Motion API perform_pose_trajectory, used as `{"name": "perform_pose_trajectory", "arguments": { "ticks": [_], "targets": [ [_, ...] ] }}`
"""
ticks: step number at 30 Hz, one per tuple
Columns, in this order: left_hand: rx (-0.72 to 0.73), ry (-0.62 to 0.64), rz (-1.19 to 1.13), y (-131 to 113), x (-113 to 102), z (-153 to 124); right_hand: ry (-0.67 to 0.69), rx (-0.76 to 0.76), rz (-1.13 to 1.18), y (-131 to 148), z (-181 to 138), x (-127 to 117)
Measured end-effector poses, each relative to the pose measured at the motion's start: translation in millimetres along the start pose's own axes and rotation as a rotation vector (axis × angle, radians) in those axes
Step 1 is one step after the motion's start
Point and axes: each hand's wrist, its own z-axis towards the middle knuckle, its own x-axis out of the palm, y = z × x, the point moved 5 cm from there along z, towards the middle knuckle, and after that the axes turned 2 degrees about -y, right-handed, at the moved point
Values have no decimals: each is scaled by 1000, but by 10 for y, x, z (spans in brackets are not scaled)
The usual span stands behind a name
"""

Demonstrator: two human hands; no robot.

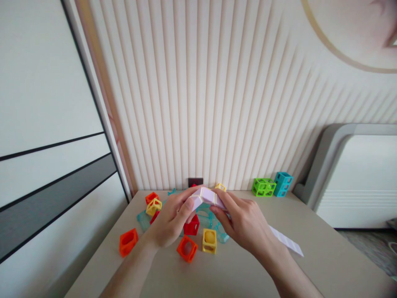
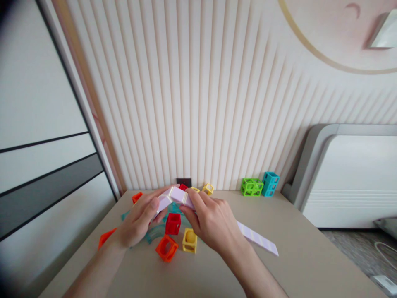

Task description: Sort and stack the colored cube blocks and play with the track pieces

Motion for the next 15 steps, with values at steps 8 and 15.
{"name": "perform_pose_trajectory", "arguments": {
  "ticks": [8,15],
  "targets": [
    [334,-346,375,-215,5,-104,62,-34,41,64,-16,36],
    [620,-502,539,-233,-60,-165,313,43,240,142,-53,57]
  ]
}}
